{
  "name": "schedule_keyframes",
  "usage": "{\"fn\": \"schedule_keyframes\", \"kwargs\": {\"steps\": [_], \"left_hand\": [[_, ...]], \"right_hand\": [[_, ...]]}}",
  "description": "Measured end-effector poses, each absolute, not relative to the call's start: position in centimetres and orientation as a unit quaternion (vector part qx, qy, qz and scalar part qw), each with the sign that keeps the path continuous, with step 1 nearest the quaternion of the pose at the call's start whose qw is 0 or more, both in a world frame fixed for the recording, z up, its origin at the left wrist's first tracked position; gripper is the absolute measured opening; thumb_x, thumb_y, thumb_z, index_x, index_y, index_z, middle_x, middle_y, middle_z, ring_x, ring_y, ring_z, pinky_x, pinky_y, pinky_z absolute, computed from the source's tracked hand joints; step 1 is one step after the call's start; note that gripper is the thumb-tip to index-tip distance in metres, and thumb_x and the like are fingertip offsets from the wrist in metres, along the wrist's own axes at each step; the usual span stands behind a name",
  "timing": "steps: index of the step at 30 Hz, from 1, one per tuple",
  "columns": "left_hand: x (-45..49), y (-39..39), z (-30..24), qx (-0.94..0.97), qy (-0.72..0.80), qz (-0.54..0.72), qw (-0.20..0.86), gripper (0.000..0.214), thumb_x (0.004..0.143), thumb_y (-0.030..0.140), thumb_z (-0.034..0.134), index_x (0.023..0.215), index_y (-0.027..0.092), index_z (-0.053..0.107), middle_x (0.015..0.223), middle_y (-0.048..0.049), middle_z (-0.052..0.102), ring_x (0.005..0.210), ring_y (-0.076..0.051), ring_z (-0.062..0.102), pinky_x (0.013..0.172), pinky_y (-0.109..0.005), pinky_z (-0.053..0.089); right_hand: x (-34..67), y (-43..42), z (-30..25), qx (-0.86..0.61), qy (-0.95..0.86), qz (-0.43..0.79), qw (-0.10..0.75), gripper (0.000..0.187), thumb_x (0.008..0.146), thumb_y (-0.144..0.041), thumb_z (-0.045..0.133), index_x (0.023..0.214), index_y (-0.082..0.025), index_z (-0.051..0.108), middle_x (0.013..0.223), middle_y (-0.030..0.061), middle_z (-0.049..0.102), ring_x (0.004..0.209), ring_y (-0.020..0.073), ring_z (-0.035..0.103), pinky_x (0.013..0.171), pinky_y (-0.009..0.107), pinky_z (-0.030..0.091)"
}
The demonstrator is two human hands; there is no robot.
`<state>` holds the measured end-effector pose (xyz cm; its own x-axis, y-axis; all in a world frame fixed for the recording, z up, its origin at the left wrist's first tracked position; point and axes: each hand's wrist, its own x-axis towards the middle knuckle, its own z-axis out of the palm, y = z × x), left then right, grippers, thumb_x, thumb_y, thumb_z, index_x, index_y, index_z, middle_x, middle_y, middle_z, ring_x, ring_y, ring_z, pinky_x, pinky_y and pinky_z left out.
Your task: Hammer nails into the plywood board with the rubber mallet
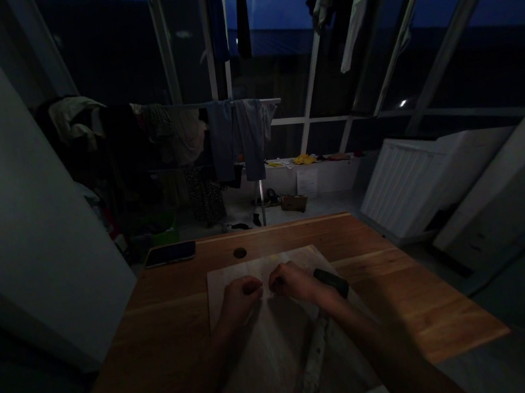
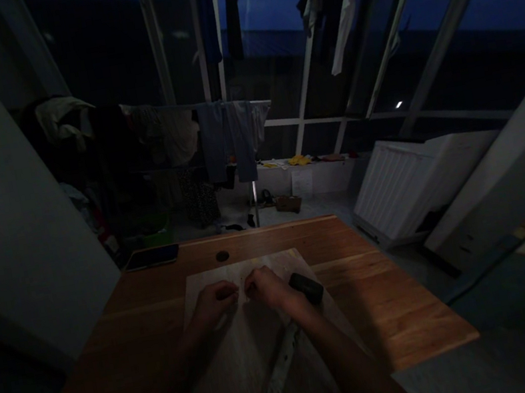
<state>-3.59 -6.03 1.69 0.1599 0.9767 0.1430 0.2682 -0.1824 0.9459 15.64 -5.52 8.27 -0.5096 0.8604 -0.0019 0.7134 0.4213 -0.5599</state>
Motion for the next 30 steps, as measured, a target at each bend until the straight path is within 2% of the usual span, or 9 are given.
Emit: {"fn": "schedule_keyframes", "kwargs": {"steps": [10, 17, 23, 27, 30], "left_hand": [[-3.2, -6.4, 2.5, 0.652, 0.484, 0.41, 0.416, 0.014, 0.07, 0.019, 0.065, 0.078, 0.016, 0.077, 0.082, -0.0082, 0.078, 0.08, -0.022, 0.072, 0.076, -0.03, 0.054], [-3.4, -6.5, 2.6, 0.657, 0.496, 0.394, 0.408, 0.016, 0.071, 0.023, 0.065, 0.077, 0.015, 0.078, 0.081, -0.0087, 0.078, 0.08, -0.023, 0.072, 0.075, -0.031, 0.052], [-3.8, -7.1, 3.3, 0.665, 0.497, 0.387, 0.401, 0.018, 0.074, 0.027, 0.066, 0.078, 0.016, 0.08, 0.081, -0.0081, 0.078, 0.079, -0.023, 0.071, 0.076, -0.03, 0.052], [-3.8, -7.8, 3.6, 0.676, 0.48, 0.394, 0.397, 0.024, 0.08, 0.035, 0.065, 0.081, 0.016, 0.08, 0.083, -0.008, 0.079, 0.08, -0.022, 0.071, 0.076, -0.03, 0.052], [-3.9, -8.5, 3.9, 0.687, 0.465, 0.391, 0.398, 0.03, 0.085, 0.041, 0.063, 0.089, 0.016, 0.08, 0.088, -0.0082, 0.079, 0.084, -0.023, 0.072, 0.077, -0.03, 0.053]], "right_hand": [[15.5, -5.6, 8.3, -0.481, -0.826, 0.262, 0.132, 0.032, 0.074, -0.002, 0.059, 0.085, -0.015, 0.085, 0.089, 0.0088, 0.083, 0.083, 0.0214, 0.076, 0.075, 0.024, 0.053], [15.6, -5.6, 8.3, -0.478, -0.822, 0.275, 0.14, 0.029, 0.075, -0.003, 0.06, 0.083, -0.015, 0.085, 0.083, 0.007, 0.082, 0.077, 0.0198, 0.075, 0.071, 0.023, 0.052], [15.9, -5.9, 7.9, -0.469, -0.818, 0.295, 0.157, 0.029, 0.075, -0.002, 0.06, 0.085, -0.015, 0.084, 0.084, 0.0067, 0.082, 0.081, 0.0201, 0.075, 0.075, 0.025, 0.053], [16.3, -6.7, 7.6, -0.449, -0.817, 0.317, 0.175, 0.029, 0.08, -0.005, 0.06, 0.093, -0.017, 0.083, 0.091, 0.0064, 0.082, 0.084, 0.0196, 0.076, 0.077, 0.025, 0.055], [16.7, -7.2, 7.2, -0.434, -0.794, 0.37, 0.212, 0.032, 0.087, -0.01, 0.054, 0.103, -0.017, 0.081, 0.093, 0.0058, 0.08, 0.079, 0.0176, 0.075, 0.07, 0.024, 0.057]]}}
